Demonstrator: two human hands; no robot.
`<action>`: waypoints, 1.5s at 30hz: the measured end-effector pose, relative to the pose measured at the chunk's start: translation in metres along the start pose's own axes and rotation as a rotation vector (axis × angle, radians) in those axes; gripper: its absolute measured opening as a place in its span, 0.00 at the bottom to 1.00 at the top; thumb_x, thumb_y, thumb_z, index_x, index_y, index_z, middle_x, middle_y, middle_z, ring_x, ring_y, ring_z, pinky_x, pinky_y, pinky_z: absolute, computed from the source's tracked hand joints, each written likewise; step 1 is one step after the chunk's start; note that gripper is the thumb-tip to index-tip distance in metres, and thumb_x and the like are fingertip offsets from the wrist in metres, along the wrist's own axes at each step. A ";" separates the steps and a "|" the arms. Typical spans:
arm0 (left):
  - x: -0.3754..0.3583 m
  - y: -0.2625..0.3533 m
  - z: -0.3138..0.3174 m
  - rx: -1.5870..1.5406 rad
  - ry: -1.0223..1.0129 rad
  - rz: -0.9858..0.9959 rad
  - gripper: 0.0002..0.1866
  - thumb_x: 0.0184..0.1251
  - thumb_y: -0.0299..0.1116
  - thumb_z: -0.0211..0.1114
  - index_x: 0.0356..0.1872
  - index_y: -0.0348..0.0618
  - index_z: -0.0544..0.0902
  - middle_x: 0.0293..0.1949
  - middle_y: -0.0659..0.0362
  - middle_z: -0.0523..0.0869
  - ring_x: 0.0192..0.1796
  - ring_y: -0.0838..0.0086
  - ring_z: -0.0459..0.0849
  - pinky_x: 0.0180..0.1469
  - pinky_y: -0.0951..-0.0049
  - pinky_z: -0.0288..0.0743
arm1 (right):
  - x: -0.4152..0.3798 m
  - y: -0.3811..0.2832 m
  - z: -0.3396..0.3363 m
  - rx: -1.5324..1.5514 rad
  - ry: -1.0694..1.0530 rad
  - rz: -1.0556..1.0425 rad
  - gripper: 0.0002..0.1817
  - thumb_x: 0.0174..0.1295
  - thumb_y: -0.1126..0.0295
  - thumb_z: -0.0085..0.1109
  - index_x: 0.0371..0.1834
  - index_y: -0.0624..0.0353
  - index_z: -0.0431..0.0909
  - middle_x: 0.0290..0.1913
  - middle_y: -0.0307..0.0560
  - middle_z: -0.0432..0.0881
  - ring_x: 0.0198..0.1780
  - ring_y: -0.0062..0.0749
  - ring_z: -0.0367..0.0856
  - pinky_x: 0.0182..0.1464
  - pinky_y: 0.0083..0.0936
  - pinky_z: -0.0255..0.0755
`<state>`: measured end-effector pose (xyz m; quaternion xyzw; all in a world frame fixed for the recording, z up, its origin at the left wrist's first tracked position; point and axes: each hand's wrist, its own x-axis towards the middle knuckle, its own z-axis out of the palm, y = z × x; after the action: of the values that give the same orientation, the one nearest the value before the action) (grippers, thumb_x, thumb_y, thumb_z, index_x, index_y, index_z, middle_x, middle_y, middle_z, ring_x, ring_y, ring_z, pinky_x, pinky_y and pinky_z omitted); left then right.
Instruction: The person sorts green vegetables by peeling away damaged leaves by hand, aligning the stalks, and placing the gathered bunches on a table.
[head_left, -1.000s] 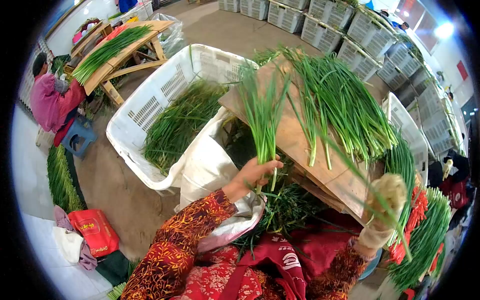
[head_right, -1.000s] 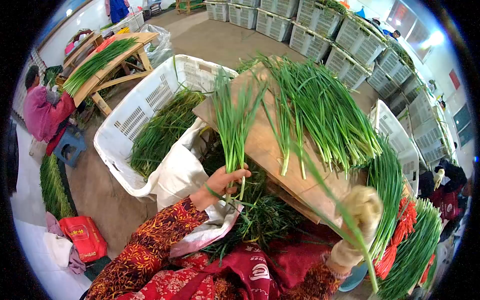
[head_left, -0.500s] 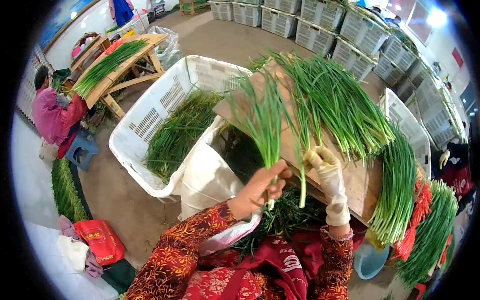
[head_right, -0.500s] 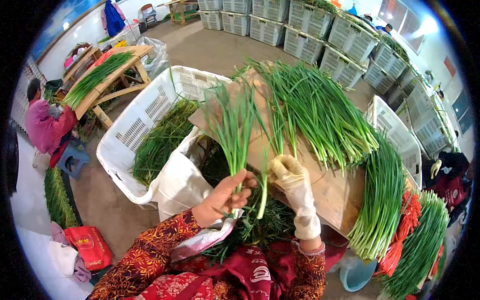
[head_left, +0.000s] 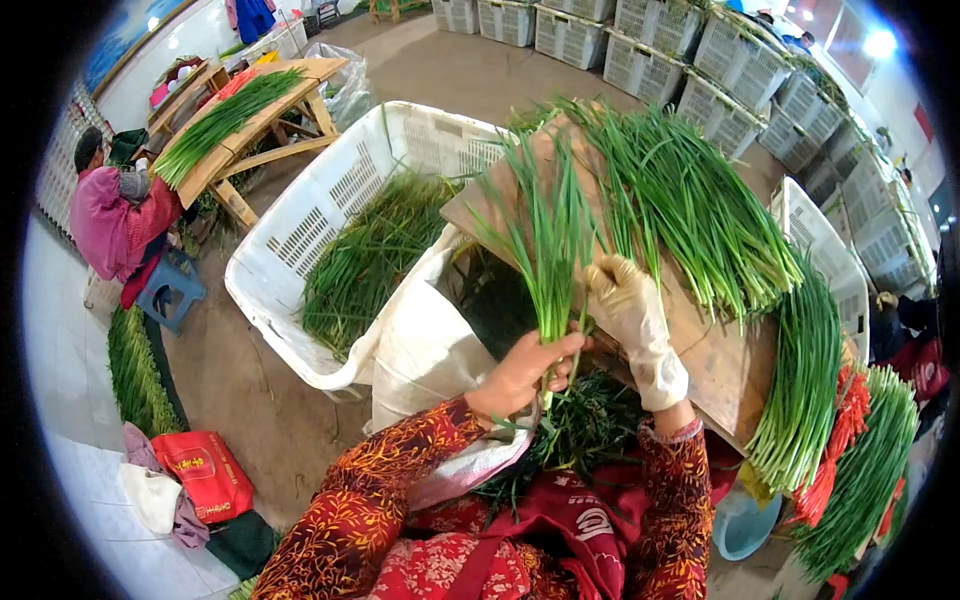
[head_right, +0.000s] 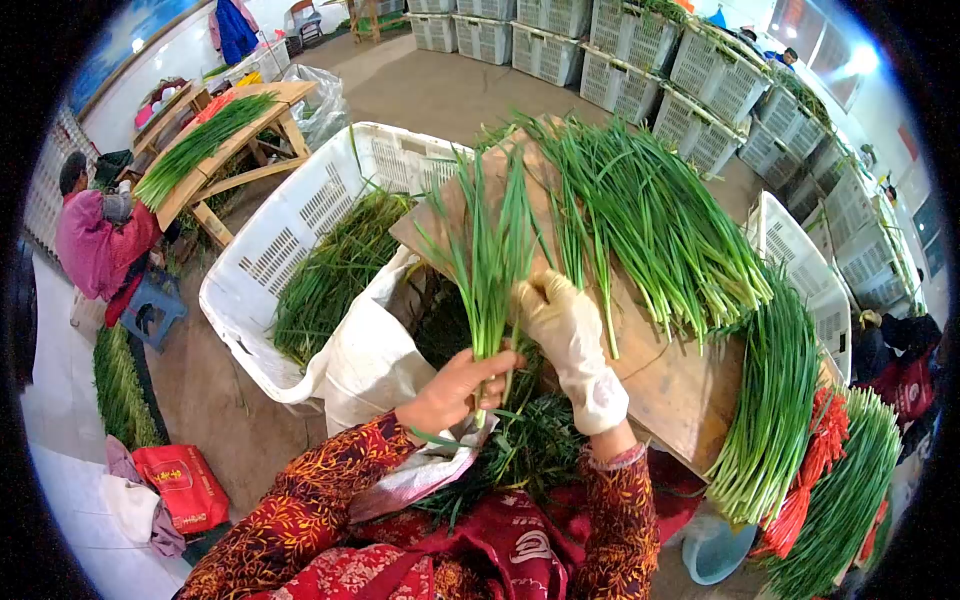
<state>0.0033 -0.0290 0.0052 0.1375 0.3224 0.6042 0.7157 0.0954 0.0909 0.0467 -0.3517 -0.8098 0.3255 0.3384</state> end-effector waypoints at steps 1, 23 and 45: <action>0.001 0.001 -0.002 0.000 0.003 -0.006 0.11 0.61 0.35 0.61 0.41 0.45 0.72 0.30 0.67 0.74 0.22 0.88 0.65 0.19 0.86 0.59 | 0.005 -0.003 0.000 0.002 -0.001 0.007 0.10 0.55 0.63 0.56 0.30 0.60 0.76 0.23 0.52 0.78 0.26 0.41 0.78 0.29 0.30 0.69; 0.012 0.005 -0.002 0.055 0.106 0.005 0.11 0.61 0.38 0.60 0.39 0.45 0.72 0.32 0.66 0.77 0.25 0.87 0.69 0.17 0.87 0.59 | -0.068 -0.035 -0.082 -0.132 -0.461 0.424 0.21 0.60 0.50 0.47 0.46 0.52 0.77 0.36 0.45 0.82 0.34 0.29 0.79 0.39 0.25 0.70; 0.040 0.068 -0.019 -0.039 -0.006 0.394 0.11 0.61 0.37 0.60 0.37 0.42 0.72 0.25 0.66 0.72 0.23 0.82 0.70 0.26 0.79 0.68 | -0.074 -0.014 -0.075 -0.530 -0.197 0.350 0.20 0.52 0.51 0.58 0.34 0.58 0.78 0.26 0.53 0.80 0.31 0.45 0.80 0.36 0.34 0.72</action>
<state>-0.0590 0.0213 0.0195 0.1858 0.2754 0.7384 0.5869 0.1878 0.0468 0.0759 -0.5279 -0.8227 0.1891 0.0941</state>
